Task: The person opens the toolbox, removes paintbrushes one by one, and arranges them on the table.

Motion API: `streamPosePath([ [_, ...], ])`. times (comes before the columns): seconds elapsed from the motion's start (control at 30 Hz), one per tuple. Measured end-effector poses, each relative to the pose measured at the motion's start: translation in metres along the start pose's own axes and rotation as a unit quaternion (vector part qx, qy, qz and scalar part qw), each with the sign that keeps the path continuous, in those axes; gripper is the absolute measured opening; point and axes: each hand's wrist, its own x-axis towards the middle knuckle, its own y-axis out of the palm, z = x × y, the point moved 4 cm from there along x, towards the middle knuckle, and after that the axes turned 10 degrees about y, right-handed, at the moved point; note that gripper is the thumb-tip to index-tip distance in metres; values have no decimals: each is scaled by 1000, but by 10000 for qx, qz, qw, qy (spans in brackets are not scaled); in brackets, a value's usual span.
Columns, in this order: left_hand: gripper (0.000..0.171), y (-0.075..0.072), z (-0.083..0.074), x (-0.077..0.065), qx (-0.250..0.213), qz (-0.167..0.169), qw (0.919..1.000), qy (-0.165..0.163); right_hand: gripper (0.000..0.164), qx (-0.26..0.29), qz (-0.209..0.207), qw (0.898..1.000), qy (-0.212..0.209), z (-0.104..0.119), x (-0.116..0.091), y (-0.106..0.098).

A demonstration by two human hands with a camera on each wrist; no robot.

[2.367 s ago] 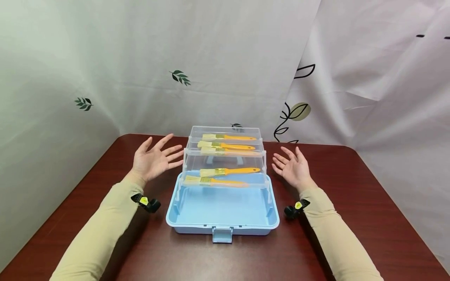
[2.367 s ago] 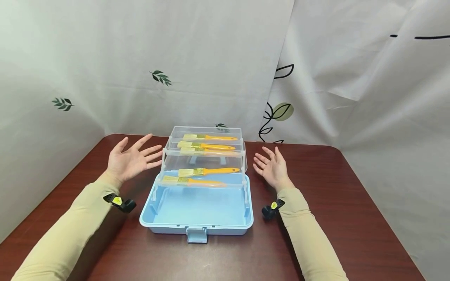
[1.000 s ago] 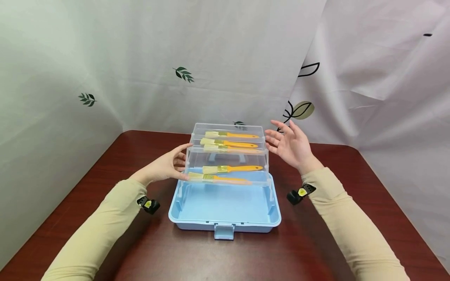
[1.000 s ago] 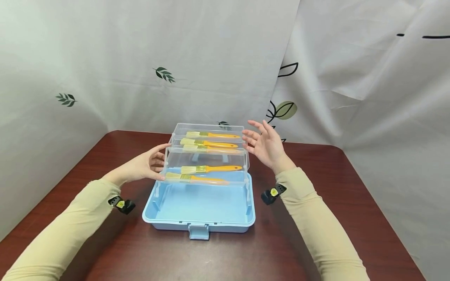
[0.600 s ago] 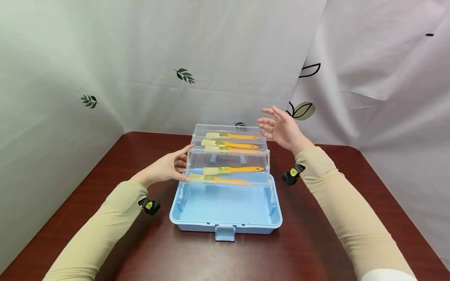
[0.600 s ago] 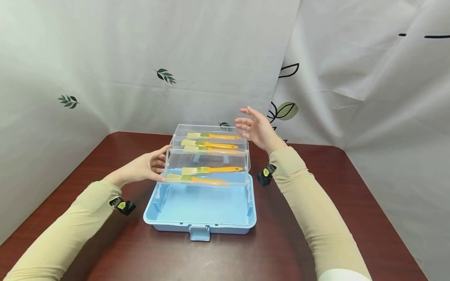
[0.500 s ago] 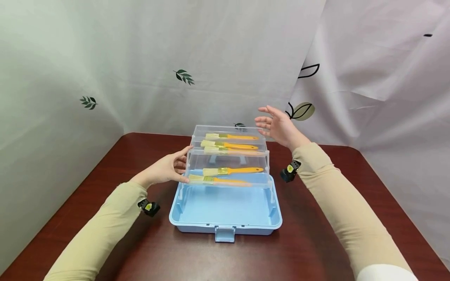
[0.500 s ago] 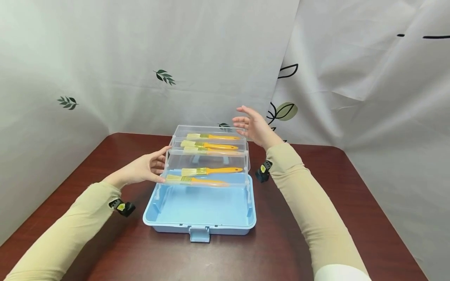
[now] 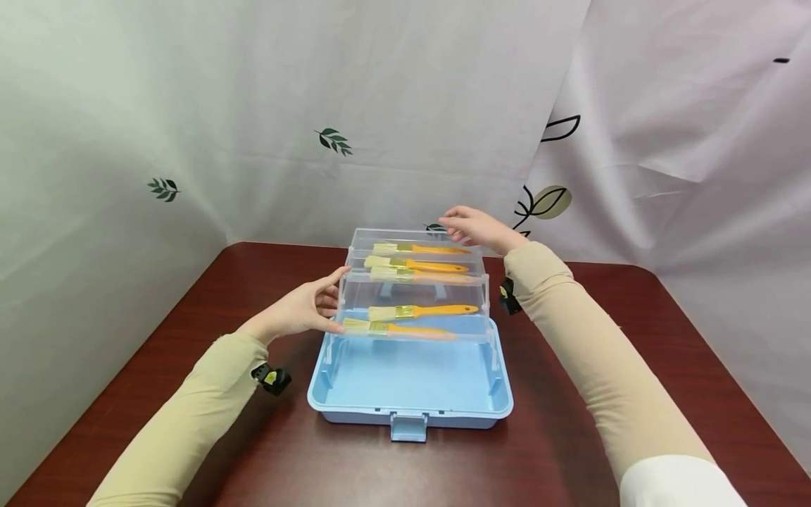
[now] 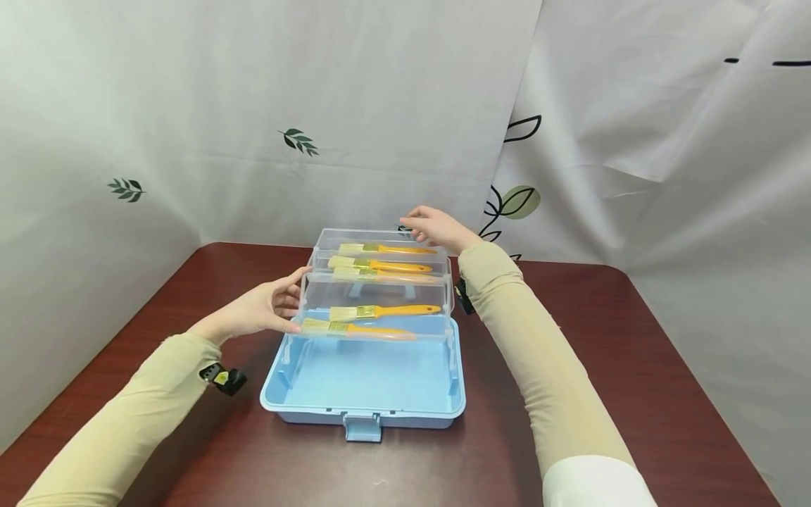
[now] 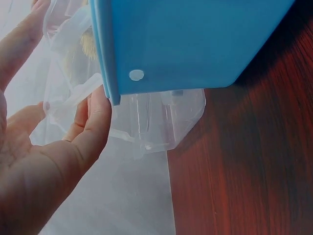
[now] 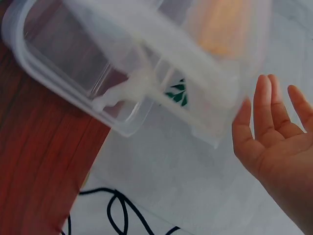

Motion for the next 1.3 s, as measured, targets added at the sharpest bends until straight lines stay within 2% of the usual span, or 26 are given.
streamPosePath([
  [0.07, 110, 0, 0, 0, -8, 5, 10000, 10, 50, -531, -77, 9986, -5, -1, 4, 2],
  [0.2, 110, 0, 0, -1, -2, 1, 10000, 46, 52, -1453, -262, 9890, -65, -3, 10, 5],
  [0.4, 109, 1, -1, -1, -19, -32, 10000, 14, 51, -2052, -335, 9773, -411, -2, 18, 12],
  [0.73, 109, 1, -2, -1, -27, -24, 10000, 16, 46, -2251, -204, 9717, -689, 0, 24, 19],
  [1.3, 110, 1, -1, -2, 5, -27, 10000, -45, 48, -2529, -34, 9655, -613, 0, 34, 21],
])
